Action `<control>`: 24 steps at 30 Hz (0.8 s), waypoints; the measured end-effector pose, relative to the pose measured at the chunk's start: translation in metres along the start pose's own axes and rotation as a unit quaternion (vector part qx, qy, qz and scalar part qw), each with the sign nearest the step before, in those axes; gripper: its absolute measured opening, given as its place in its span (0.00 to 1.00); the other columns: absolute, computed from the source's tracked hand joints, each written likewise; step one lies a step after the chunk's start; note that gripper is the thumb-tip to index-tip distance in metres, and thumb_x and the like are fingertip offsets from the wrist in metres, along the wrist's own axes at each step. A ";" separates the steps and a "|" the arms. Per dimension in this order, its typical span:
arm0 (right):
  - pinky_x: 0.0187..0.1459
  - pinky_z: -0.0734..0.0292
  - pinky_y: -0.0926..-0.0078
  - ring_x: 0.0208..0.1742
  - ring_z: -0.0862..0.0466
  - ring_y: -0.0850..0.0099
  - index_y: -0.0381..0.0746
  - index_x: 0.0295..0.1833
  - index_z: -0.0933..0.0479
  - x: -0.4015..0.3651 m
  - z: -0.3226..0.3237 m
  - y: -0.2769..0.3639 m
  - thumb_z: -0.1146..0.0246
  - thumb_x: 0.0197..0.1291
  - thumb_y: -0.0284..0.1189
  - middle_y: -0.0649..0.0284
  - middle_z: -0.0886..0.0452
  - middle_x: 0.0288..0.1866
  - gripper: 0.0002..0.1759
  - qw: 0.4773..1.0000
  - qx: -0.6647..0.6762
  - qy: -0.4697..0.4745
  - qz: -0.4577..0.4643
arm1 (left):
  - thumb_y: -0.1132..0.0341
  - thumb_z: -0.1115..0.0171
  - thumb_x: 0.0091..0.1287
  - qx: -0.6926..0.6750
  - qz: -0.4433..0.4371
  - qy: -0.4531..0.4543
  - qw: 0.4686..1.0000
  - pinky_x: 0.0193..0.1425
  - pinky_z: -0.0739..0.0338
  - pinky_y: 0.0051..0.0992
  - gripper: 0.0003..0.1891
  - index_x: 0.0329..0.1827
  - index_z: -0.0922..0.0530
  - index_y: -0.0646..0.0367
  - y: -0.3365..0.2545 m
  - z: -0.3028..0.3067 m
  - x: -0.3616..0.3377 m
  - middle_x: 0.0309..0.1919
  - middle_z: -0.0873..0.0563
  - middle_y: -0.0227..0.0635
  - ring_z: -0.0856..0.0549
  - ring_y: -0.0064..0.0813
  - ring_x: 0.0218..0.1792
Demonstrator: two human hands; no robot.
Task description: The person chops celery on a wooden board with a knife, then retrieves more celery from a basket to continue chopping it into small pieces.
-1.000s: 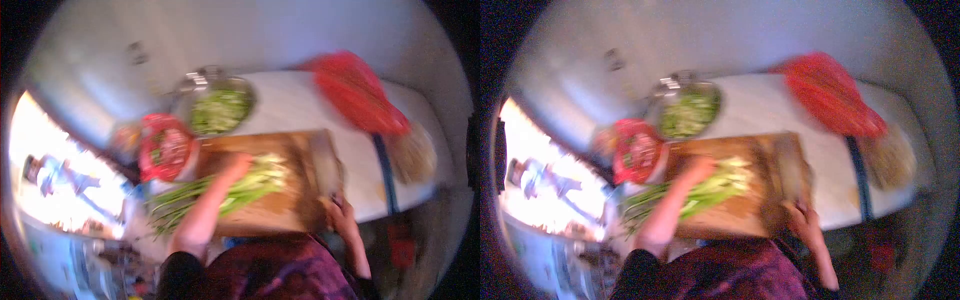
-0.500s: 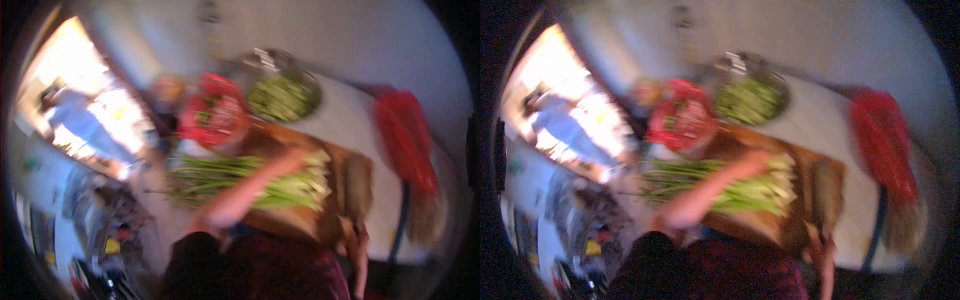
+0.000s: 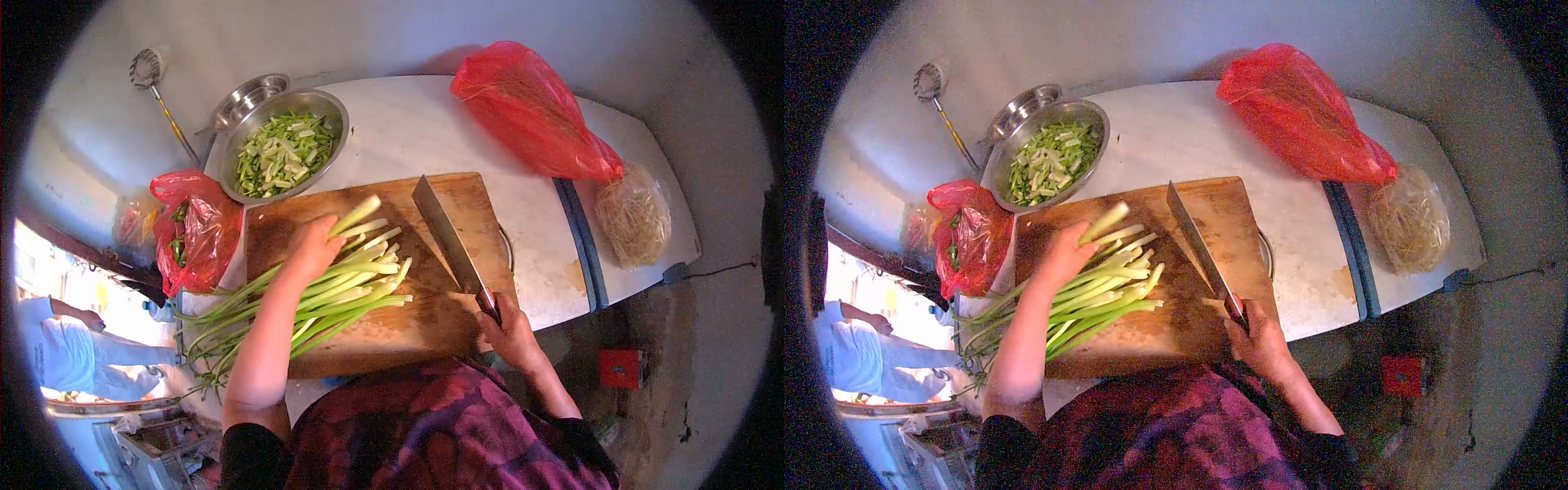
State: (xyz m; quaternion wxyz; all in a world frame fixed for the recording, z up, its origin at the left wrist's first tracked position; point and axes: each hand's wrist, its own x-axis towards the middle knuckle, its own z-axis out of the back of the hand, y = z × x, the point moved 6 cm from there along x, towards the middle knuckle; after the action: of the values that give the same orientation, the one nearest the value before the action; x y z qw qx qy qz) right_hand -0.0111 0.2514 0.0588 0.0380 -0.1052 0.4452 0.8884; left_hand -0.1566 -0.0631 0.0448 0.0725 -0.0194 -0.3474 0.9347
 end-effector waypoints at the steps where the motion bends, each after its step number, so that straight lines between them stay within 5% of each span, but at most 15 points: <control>1: 0.27 0.27 0.76 0.25 0.24 0.77 0.34 0.48 0.32 0.000 0.001 0.001 0.41 0.62 0.31 0.62 0.27 0.26 0.14 1.000 0.013 0.010 -0.023 | 0.65 0.37 0.58 0.022 0.004 0.019 1.000 0.45 0.25 0.39 0.14 0.45 0.23 0.63 0.006 -0.009 0.001 0.39 0.17 0.49 0.17 0.47 0.41; 5: 0.28 0.27 0.77 0.26 0.25 0.79 0.34 0.49 0.32 0.000 0.000 -0.001 0.41 0.62 0.30 0.63 0.27 0.27 0.13 0.998 0.040 0.022 -0.048 | 0.67 0.39 0.57 0.052 -0.027 0.078 0.995 0.47 0.24 0.40 0.12 0.44 0.20 0.58 -0.012 -0.026 0.004 0.40 0.17 0.51 0.17 0.49 0.42; 11: 0.28 0.27 0.78 0.26 0.26 0.80 0.34 0.52 0.32 0.001 -0.002 -0.006 0.43 0.63 0.28 0.66 0.28 0.29 0.14 0.997 0.066 0.009 -0.037 | 0.64 0.38 0.58 0.025 0.043 0.115 0.992 0.44 0.25 0.41 0.12 0.42 0.20 0.59 0.004 -0.039 0.010 0.37 0.17 0.51 0.18 0.50 0.40; 15: 0.26 0.28 0.78 0.26 0.27 0.80 0.33 0.53 0.33 0.004 -0.005 -0.021 0.43 0.64 0.28 0.66 0.29 0.28 0.15 0.998 0.047 -0.022 0.037 | 0.62 0.37 0.59 0.050 0.030 0.159 0.986 0.44 0.25 0.39 0.13 0.42 0.20 0.61 0.013 -0.050 0.011 0.36 0.17 0.52 0.17 0.48 0.38; 18: 0.26 0.28 0.78 0.26 0.26 0.81 0.33 0.53 0.33 0.007 -0.006 -0.022 0.43 0.64 0.28 0.66 0.29 0.27 0.15 0.997 0.071 -0.011 0.028 | 0.61 0.37 0.59 -0.016 0.067 0.167 0.983 0.43 0.25 0.37 0.15 0.43 0.21 0.64 0.014 -0.052 0.007 0.34 0.17 0.53 0.16 0.43 0.37; 21: 0.26 0.28 0.78 0.26 0.26 0.80 0.34 0.53 0.33 0.007 -0.005 -0.019 0.43 0.64 0.29 0.65 0.28 0.27 0.15 0.997 0.067 -0.014 0.024 | 0.65 0.41 0.64 0.014 0.054 0.129 0.990 0.42 0.26 0.28 0.12 0.44 0.22 0.65 -0.001 -0.039 0.005 0.31 0.17 0.38 0.23 0.23 0.33; 24: 0.27 0.27 0.74 0.26 0.24 0.77 0.34 0.50 0.32 0.006 -0.002 -0.017 0.42 0.63 0.30 0.62 0.27 0.26 0.14 0.999 0.036 -0.022 0.030 | 0.63 0.39 0.64 -0.142 0.112 0.121 0.976 0.54 0.28 0.28 0.22 0.54 0.27 0.71 0.014 -0.034 0.002 0.49 0.19 0.49 0.20 0.31 0.49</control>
State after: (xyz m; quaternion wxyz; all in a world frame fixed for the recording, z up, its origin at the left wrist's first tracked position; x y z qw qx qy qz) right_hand -0.0135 0.2604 0.0430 0.0251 -0.0709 0.4790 0.8746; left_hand -0.1576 -0.0515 0.0104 0.0052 -0.1818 -0.4612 0.8685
